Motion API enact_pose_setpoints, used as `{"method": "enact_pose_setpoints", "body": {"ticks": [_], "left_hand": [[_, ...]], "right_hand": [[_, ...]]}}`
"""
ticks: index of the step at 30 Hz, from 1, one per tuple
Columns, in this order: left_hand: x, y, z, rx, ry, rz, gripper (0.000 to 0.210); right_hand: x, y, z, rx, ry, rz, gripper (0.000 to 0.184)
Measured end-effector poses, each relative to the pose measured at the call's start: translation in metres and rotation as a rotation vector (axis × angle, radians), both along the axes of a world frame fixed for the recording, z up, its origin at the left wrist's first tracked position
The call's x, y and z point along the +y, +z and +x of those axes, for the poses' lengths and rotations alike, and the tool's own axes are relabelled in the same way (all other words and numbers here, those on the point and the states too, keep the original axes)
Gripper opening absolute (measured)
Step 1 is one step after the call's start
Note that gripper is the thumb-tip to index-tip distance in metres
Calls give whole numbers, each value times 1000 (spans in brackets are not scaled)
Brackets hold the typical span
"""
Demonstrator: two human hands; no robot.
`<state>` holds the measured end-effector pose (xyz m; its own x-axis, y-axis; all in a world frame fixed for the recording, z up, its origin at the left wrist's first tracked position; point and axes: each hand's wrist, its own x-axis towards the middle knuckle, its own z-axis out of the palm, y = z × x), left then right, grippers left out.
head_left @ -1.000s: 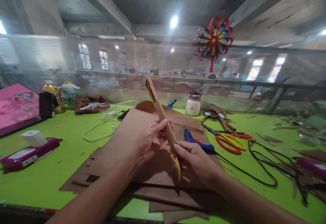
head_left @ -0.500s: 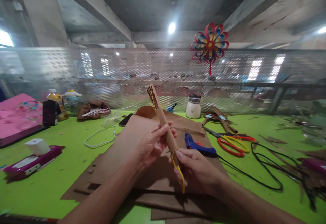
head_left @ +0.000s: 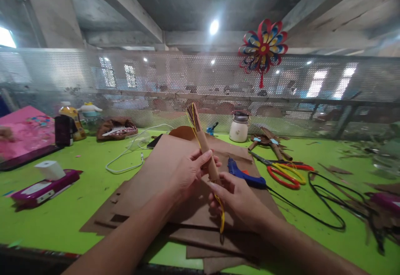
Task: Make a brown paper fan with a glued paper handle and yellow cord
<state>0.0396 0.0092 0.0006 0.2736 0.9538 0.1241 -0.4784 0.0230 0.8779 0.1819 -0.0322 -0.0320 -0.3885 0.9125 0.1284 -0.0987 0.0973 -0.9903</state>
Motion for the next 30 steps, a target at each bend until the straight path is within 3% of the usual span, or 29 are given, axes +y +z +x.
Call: {"method": "enact_pose_setpoints", "body": {"ticks": [10, 18, 25, 30], "left_hand": [[-1, -12, 6, 31, 61, -2, 22], [-1, -10, 2, 18, 37, -41, 21], [-4, -8, 1, 116, 30, -52, 25], [-6, -7, 2, 77, 14, -28, 27]], "right_hand": [[7, -14, -12, -86, -155, 81, 40], [9, -18, -11, 1, -57, -34, 47], [7, -18, -6, -11, -12, -53, 42], [4, -13, -5, 25, -24, -108, 39]]}}
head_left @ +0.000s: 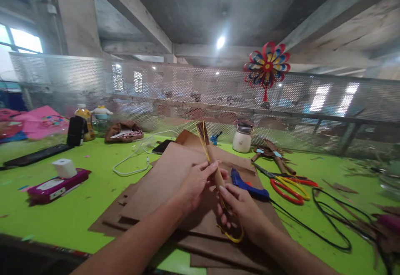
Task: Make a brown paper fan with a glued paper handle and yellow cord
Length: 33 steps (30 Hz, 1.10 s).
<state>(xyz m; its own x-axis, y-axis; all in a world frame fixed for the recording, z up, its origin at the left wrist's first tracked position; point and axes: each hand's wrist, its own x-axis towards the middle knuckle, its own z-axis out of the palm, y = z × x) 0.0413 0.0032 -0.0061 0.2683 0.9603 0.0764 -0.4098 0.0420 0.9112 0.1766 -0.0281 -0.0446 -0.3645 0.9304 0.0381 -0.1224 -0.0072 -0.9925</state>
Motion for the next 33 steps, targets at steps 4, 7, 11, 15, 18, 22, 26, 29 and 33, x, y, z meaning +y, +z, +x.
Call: {"method": "enact_pose_setpoints", "body": {"ticks": [4, 7, 11, 15, 18, 22, 26, 29, 33], "left_hand": [[3, 0, -1, -37, -7, 51, 27], [4, 2, -1, -40, 2, 66, 29], [3, 3, 0, -6, -24, 75, 26], [3, -2, 2, 29, -43, 61, 21], [3, -4, 3, 68, 1, 67, 18], [1, -4, 6, 100, 51, 107, 16], [-3, -3, 12, 70, 63, 100, 18], [-8, 0, 14, 19, 94, 76, 30], [-11, 5, 12, -13, 78, 36, 37]], "right_hand": [[-1, 1, 2, 58, 70, -53, 39], [-1, -2, 3, 83, 152, -52, 40], [0, -4, 1, 78, 122, -35, 42], [3, -4, 1, -30, -23, 30, 43], [6, -3, 3, -218, -212, 256, 39], [9, -4, 6, -461, -395, 553, 31], [12, -8, 11, -705, -506, 755, 21], [14, -9, 16, -902, -571, 880, 23], [17, -9, 19, -1030, -641, 983, 24]]}}
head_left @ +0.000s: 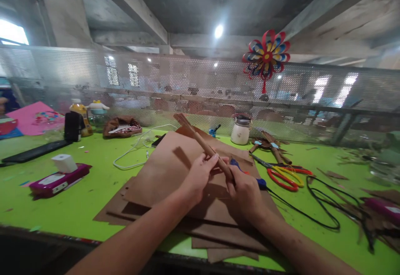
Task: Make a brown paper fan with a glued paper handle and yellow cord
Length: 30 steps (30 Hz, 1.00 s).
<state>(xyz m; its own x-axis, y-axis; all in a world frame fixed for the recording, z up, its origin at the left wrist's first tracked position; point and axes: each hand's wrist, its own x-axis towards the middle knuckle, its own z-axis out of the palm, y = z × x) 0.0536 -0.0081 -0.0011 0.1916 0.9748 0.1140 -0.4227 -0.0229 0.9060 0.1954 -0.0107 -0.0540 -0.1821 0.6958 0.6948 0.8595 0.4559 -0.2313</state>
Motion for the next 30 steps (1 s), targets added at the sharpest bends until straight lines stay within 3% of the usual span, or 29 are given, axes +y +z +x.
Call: {"method": "enact_pose_setpoints", "body": {"ticks": [7, 12, 18, 24, 30], "left_hand": [[11, -1, -10, -126, -81, 99, 15], [16, 2, -15, -159, -127, 119, 18], [14, 3, -17, -95, -171, 59, 24], [10, -2, -12, -50, -291, 54, 25], [8, -1, -12, -58, -334, 69, 30]], "right_hand": [[-5, -1, -6, 45, 38, -81, 19], [-20, 5, -10, 136, 199, -144, 20], [-23, 21, -6, 445, 397, -253, 13], [-17, 30, -2, 763, 619, -509, 35], [-18, 21, -7, 876, 766, -824, 43]]}}
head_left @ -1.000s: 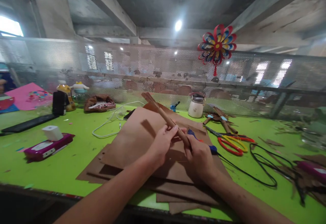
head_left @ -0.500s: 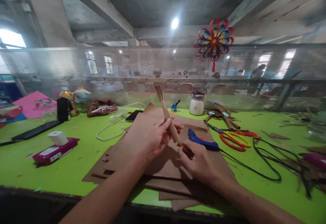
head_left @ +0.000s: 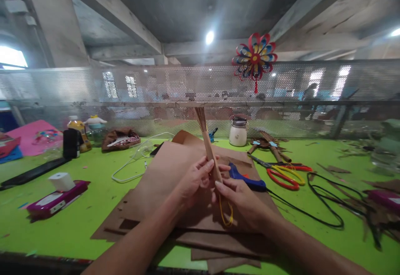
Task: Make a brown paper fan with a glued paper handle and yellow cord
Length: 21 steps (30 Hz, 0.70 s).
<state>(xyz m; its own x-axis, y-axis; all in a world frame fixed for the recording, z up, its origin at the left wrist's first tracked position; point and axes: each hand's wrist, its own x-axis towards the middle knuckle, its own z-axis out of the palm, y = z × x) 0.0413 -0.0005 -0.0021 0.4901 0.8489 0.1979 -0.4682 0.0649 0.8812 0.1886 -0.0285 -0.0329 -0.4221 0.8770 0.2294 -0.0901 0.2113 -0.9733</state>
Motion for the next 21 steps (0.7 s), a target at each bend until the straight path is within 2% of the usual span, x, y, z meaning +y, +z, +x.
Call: {"method": "enact_pose_setpoints", "body": {"ticks": [3, 6, 11, 16, 21], "left_hand": [[-4, 3, -1, 4, -15, -2, 29], [-8, 6, -3, 2, -46, 3, 32], [-7, 6, -4, -58, -66, 22, 31], [-5, 4, -3, -86, -63, 8, 26], [-4, 4, -2, -91, -44, -9, 26]], "right_hand": [[1, -6, -1, 49, 108, -94, 43], [3, -10, -2, 177, 191, -203, 35], [1, -12, -1, 279, 275, -302, 30], [-3, -8, -1, 258, 289, -297, 30], [-3, -12, -1, 162, 176, -235, 31]]}}
